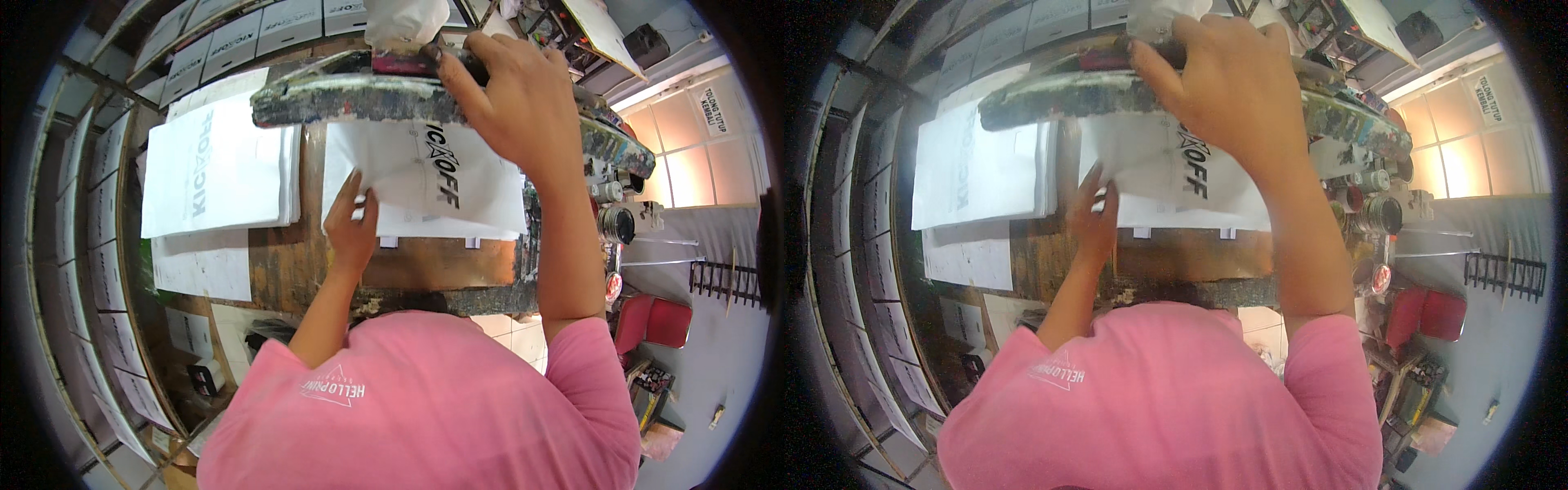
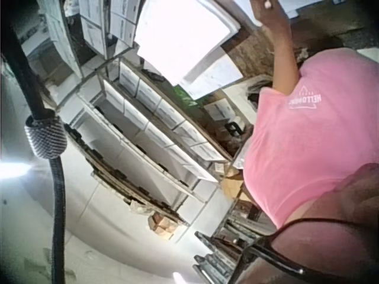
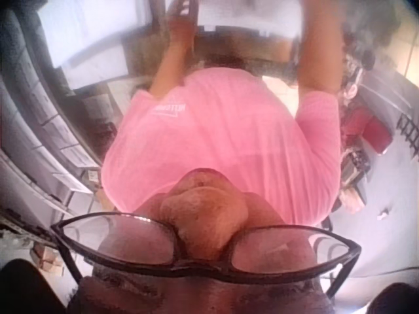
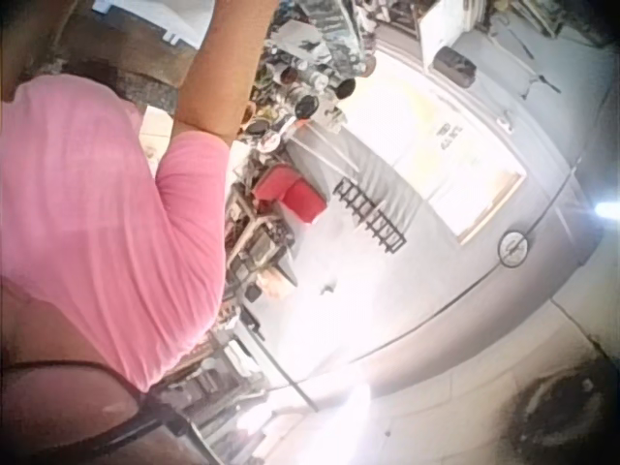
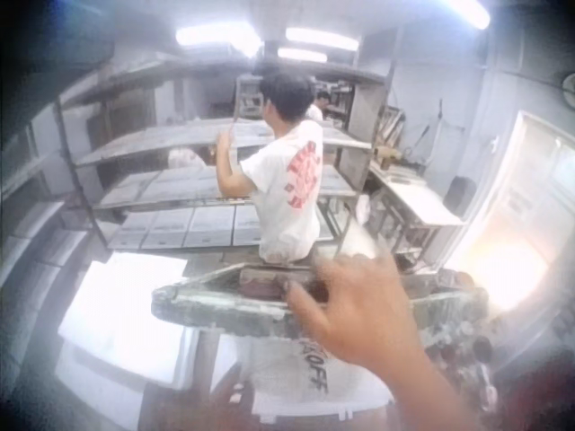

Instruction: The person performs screen-printing on white plastic bags by lowering a screen frame onto a bag, using a squeegee to spread ink across the stencil, and then lifting the frame to reveal the printed logo.

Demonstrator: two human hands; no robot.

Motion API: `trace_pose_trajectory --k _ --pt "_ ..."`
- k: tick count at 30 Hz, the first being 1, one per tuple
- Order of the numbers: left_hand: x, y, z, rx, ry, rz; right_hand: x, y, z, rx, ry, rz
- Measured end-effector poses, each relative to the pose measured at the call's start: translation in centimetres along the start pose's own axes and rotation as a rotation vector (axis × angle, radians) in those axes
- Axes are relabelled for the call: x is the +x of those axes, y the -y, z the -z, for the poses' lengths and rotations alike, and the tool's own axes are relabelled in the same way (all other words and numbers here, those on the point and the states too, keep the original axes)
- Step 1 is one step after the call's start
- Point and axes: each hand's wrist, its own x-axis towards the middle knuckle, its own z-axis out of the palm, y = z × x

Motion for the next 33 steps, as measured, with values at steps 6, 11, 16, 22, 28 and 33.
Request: trace_pose_trajectory --k 6,11,16,22,28,33 --pt "2.0 0.6 9.6 -0.047 -0.09 0.38 0.9 -1.2 0.0 0.015 -0.025 0.018" --pt "3.3 10.4 21.1 0.122 -0.247 0.282 0.0 -0.2 0.2 -0.009 0.013 -0.016" --pt "7.1 18.5 30.7 0.342 -0.245 0.305 -0.6 -0.2 -0.1 -0.007 0.017 -0.028" --pt "11.7 24.6 33.2 1.146 -0.331 0.524 -1.5 -0.2 0.1 -0.067 0.107 -0.031" --pt "2.1 11.2 3.2 0.347 0.285 0.009 -2.1 -1.1 -0.2 -0.097 0.106 -0.016" --pt "-5.8 9.2 -11.2 0.407 0.692 -0.5 -1.0 0.4 0.3 -0.063 0.145 -0.016"
